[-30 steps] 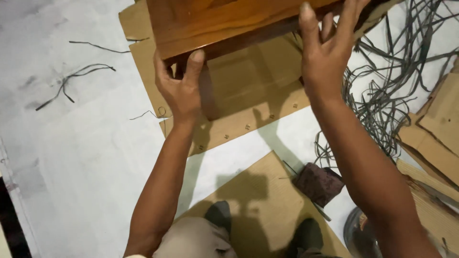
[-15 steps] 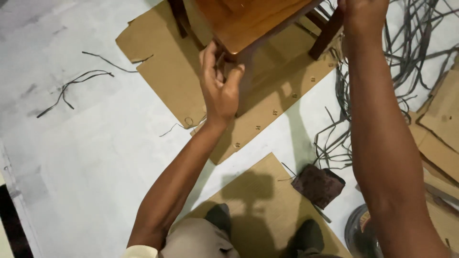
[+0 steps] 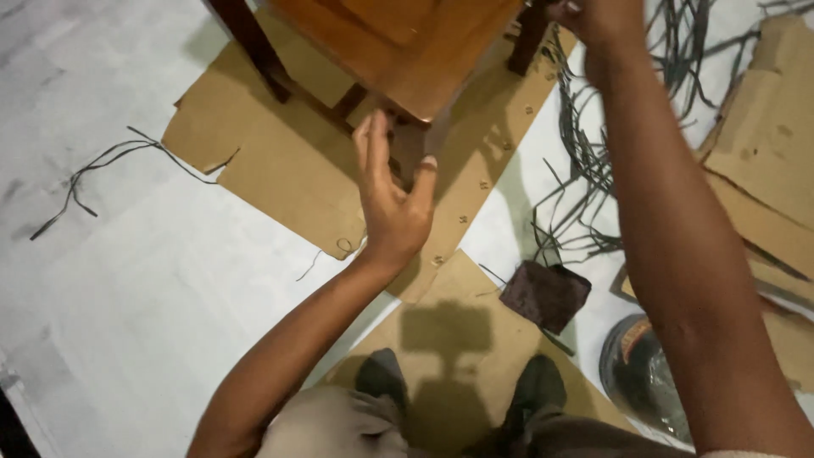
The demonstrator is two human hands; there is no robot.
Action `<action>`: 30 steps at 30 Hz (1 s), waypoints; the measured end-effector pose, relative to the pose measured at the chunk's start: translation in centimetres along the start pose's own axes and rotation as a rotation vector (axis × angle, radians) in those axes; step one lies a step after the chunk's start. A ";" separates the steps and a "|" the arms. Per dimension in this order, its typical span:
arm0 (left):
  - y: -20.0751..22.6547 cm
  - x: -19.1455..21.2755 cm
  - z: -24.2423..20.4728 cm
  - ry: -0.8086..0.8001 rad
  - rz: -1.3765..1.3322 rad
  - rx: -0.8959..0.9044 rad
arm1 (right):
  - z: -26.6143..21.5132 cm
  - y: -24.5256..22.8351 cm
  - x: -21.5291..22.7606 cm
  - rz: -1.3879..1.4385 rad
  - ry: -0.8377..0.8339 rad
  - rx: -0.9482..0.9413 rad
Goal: Secure cardboard protection around wooden table legs using plastic ties.
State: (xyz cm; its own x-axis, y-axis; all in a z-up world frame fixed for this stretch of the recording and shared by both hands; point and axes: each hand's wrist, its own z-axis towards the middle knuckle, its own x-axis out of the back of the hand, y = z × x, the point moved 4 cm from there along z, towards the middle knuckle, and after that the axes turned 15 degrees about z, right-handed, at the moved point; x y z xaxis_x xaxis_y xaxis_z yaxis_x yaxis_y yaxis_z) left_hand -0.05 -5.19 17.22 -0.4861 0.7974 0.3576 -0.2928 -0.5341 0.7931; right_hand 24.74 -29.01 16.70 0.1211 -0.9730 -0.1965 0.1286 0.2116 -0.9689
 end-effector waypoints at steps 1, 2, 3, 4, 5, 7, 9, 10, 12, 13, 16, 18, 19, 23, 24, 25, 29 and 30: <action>0.8 0.1 -0.7 -0.038 0.040 0.044 | -1.0 0.5 -0.4 -0.003 0.052 0.018; 1.7 0.1 -1.5 -0.076 0.080 0.087 | -1.9 1.0 -0.7 -0.006 0.104 0.035; 1.7 -0.4 -2.5 -0.091 0.075 0.080 | -3.6 1.5 -0.6 -0.007 0.121 0.038; 2.0 -1.1 -3.5 -0.140 0.073 0.007 | -5.3 2.0 -1.0 -0.212 0.021 0.039; 2.2 -1.8 -4.4 -0.192 0.067 -0.069 | -6.8 2.5 -1.4 -0.420 -0.076 0.037; 2.4 -3.3 -4.4 -0.360 0.058 -0.119 | -9.6 4.7 0.6 -0.619 -0.154 -0.032; 1.4 -5.4 -4.9 -0.530 0.040 -0.174 | -12.7 6.0 3.2 -0.818 -0.230 -0.118; 0.2 -6.8 -5.3 -0.658 0.073 -0.235 | -14.2 6.1 4.5 -0.746 -0.254 -0.186; -1.4 -9.7 -5.3 -0.807 0.090 -0.305 | -16.2 6.7 8.6 -0.674 -0.249 -0.267; -2.2 -11.5 -5.6 -1.013 0.239 -0.348 | -16.7 7.2 11.1 -0.687 -0.239 -0.251; -3.9 -15.6 -5.7 -1.299 0.449 -0.464 | -18.4 7.4 18.4 -0.696 -0.174 -0.255; -4.6 -17.5 -6.1 -1.376 0.510 -0.538 | -19.6 9.0 23.6 -0.688 -0.123 -0.267; -4.9 -18.3 -6.4 -1.423 0.533 -0.481 | -20.1 10.7 27.0 -0.825 -0.008 -0.376; -7.2 -20.0 -8.3 -1.581 0.606 -0.430 | -23.5 12.6 34.2 -1.080 0.027 -0.607; -7.5 -20.0 -9.0 -1.587 0.600 -0.432 | -24.0 10.9 33.1 -1.082 0.031 -0.614; -8.0 -20.0 -9.6 -1.617 0.576 -0.351 | -24.7 9.7 31.7 -1.096 -0.106 -0.729; -9.1 -18.6 -12.1 -1.706 0.521 -0.188 | -26.3 8.1 28.9 -0.944 -0.339 -0.975; -9.4 -18.3 -12.6 -1.707 0.522 -0.181 | -26.8 9.2 30.1 -0.942 -0.346 -0.977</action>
State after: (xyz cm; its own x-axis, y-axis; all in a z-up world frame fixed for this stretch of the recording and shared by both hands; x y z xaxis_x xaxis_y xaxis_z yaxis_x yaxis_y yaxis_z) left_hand 1.19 -18.26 -2.98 0.7185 -0.1305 0.6831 -0.5376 -0.7274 0.4265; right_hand 3.22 -58.80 -2.16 0.6256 -0.6101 0.4863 -0.4151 -0.7880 -0.4546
